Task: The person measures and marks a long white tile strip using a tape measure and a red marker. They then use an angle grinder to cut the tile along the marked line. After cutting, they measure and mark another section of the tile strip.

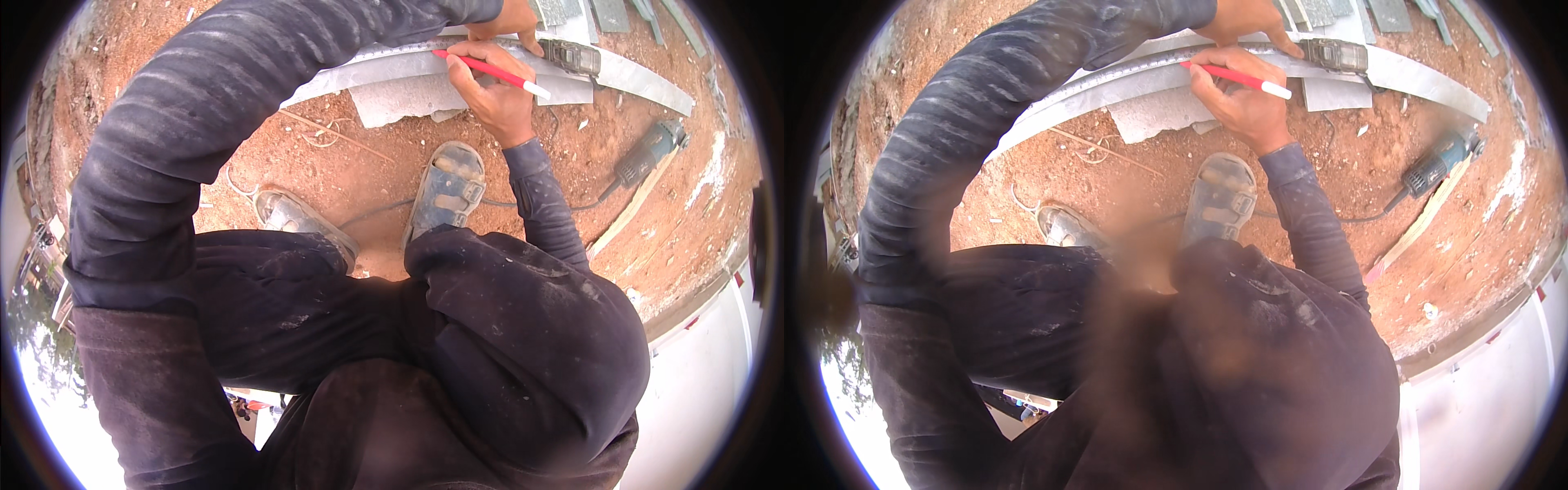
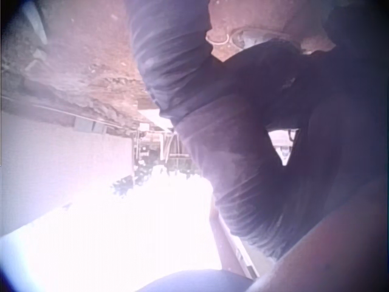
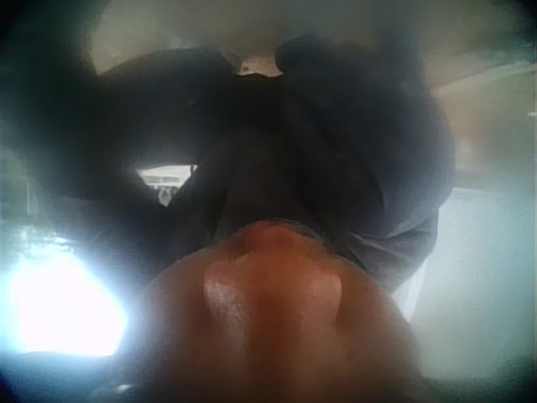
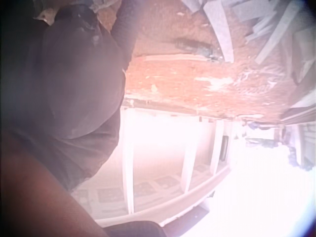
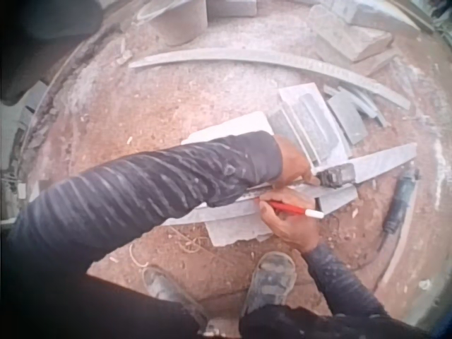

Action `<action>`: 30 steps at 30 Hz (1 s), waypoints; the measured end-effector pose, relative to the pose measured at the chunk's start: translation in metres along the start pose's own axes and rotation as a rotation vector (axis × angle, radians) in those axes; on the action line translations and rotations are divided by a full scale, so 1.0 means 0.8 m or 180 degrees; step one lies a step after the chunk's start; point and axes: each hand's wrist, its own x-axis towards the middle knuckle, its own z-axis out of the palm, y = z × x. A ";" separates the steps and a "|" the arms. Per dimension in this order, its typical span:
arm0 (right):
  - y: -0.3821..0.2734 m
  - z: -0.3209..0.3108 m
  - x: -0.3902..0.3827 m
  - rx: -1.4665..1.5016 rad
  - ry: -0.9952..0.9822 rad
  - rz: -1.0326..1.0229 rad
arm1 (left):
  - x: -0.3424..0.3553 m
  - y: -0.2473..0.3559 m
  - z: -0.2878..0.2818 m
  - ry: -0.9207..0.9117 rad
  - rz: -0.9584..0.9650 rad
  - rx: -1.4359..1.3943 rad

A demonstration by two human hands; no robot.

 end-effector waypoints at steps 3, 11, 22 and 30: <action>0.001 -0.002 0.000 -0.0048 -0.0008 -0.0054 | -0.008 0.001 -0.007 0.0012 0.0042 -0.0060; -0.002 -0.006 0.009 0.0244 -0.0464 -0.0078 | -0.016 0.006 -0.014 -0.0104 -0.0307 -0.0097; -0.007 0.018 -0.006 0.0751 0.0603 0.0325 | -0.026 0.006 -0.028 -0.0154 -0.0112 -0.0110; -0.003 0.020 0.008 0.0111 0.0686 -0.0174 | -0.012 0.006 -0.022 -0.0135 -0.0232 0.0043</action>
